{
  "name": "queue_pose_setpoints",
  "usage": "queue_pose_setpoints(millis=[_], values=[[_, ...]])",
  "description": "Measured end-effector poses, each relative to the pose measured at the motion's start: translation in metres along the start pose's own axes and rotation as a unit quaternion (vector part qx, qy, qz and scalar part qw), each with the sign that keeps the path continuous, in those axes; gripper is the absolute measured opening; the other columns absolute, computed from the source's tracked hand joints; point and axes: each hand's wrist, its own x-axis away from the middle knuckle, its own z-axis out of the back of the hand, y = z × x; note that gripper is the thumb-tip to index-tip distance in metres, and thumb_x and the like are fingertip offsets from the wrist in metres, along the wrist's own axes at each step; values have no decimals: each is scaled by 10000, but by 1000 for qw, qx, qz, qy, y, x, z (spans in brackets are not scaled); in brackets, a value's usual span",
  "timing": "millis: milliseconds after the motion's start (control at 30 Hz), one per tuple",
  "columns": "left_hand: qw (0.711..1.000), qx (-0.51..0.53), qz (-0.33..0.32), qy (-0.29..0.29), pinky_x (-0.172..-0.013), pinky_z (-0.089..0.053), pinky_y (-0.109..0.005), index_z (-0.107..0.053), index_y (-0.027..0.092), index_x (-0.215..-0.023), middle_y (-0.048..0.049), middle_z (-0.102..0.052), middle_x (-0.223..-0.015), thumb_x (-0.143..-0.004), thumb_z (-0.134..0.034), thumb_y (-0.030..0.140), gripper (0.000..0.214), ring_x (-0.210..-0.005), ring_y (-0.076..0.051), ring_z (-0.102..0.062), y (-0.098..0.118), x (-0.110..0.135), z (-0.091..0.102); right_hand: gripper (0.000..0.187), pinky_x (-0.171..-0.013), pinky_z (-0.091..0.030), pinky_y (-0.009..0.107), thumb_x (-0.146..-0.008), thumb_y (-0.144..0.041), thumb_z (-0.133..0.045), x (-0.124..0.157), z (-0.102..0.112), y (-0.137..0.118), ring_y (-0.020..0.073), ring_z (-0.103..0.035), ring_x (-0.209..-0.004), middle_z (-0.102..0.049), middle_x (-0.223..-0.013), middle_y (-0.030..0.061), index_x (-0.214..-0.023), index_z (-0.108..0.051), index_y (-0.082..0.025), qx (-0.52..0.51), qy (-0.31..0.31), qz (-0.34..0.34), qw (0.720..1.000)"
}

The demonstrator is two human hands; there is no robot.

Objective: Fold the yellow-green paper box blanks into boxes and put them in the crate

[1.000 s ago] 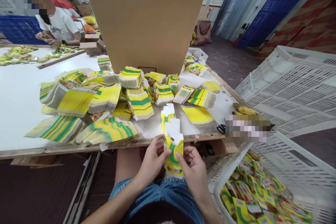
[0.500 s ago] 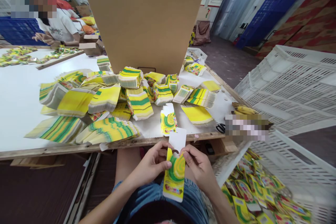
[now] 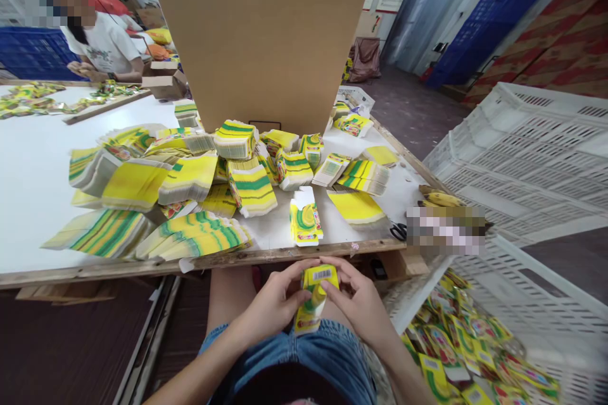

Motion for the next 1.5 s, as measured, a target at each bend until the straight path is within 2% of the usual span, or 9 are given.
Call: queue_pose_setpoints(millis=[200,433,600,800,900,967,1167,1367,1500], values=[[992,129,8,-5,-864,-493,-350,-529,195,-1272,-111,-700,-1090,-813,-673,228,482,-987,-237,-658,2,-3,2,367,-484,-363,225,-850,-350,-622,-1,-14,5,132,-486,-453,-552,-492,-76,-1162,-537,-178,107,68,24,992],[987,155,33,25,-732,-515,-286,-599,162,-1141,-90,-725,-962,-740,-748,202,430,-845,-204,-682,2,-8,-3,242,-774,-512,288,-863,-371,-614,-3,-11,12,216,-661,-891,-719,-972,77,-1023,-678,-202,-4,125,74,989],[993,111,3,37,-780,-530,-294,-618,162,-1125,-96,-724,-1014,-777,-716,237,369,-932,-228,-680,-1,-13,-27,185,-730,-537,295,-807,-370,-675,3,-8,13,213,-676,-820,-727,-891,62,-899,-706,-213,-69,148,62,985],[987,-132,-80,51,-956,-516,-380,-578,190,-1252,-124,-668,-1220,-899,-550,339,385,-1118,-245,-632,5,-26,-26,324,-747,-511,401,-805,-505,-591,36,67,8,275,-658,-793,-734,-884,93,-872,-739,-224,230,267,42,935],[913,-365,-158,92,-1127,-345,-492,-467,196,-1366,-134,-530,-1402,-828,-647,282,574,-1337,-286,-441,-4,-46,3,499,-833,-445,547,-769,-639,-507,55,114,13,375,-632,-866,-732,-880,144,-828,-761,-213,444,321,19,836],[861,-469,-173,95,-1120,-333,-553,-559,180,-1274,-146,-565,-1365,-813,-659,232,475,-1321,-316,-460,-15,-61,22,552,-831,-448,558,-750,-674,-486,59,124,18,391,-633,-886,-732,-901,153,-847,-767,-209,467,324,7,823],[845,-479,-205,118,-936,-545,-464,-681,128,-1042,-167,-711,-1125,-922,-444,122,266,-1092,-278,-659,-38,-67,38,440,-686,-536,338,-765,-598,-593,22,54,30,254,-686,-726,-765,-826,94,-873,-766,-207,137,212,-64,965],[851,-432,-293,56,-1029,-487,-368,-646,149,-1156,-158,-673,-1215,-923,-455,116,304,-1211,-225,-584,-35,-19,13,454,-543,-517,301,-753,-552,-672,-13,-7,40,208,-660,-614,-757,-808,77,-955,-727,-149,-192,192,-70,960],[933,-242,-262,47,-1070,-433,-408,-633,185,-1201,-150,-618,-1299,-904,-521,145,320,-1275,-248,-521,-26,-6,-3,390,-665,-572,365,-732,-477,-731,-1,-10,37,272,-708,-796,-764,-913,78,-977,-697,-176,-228,216,-68,947]])
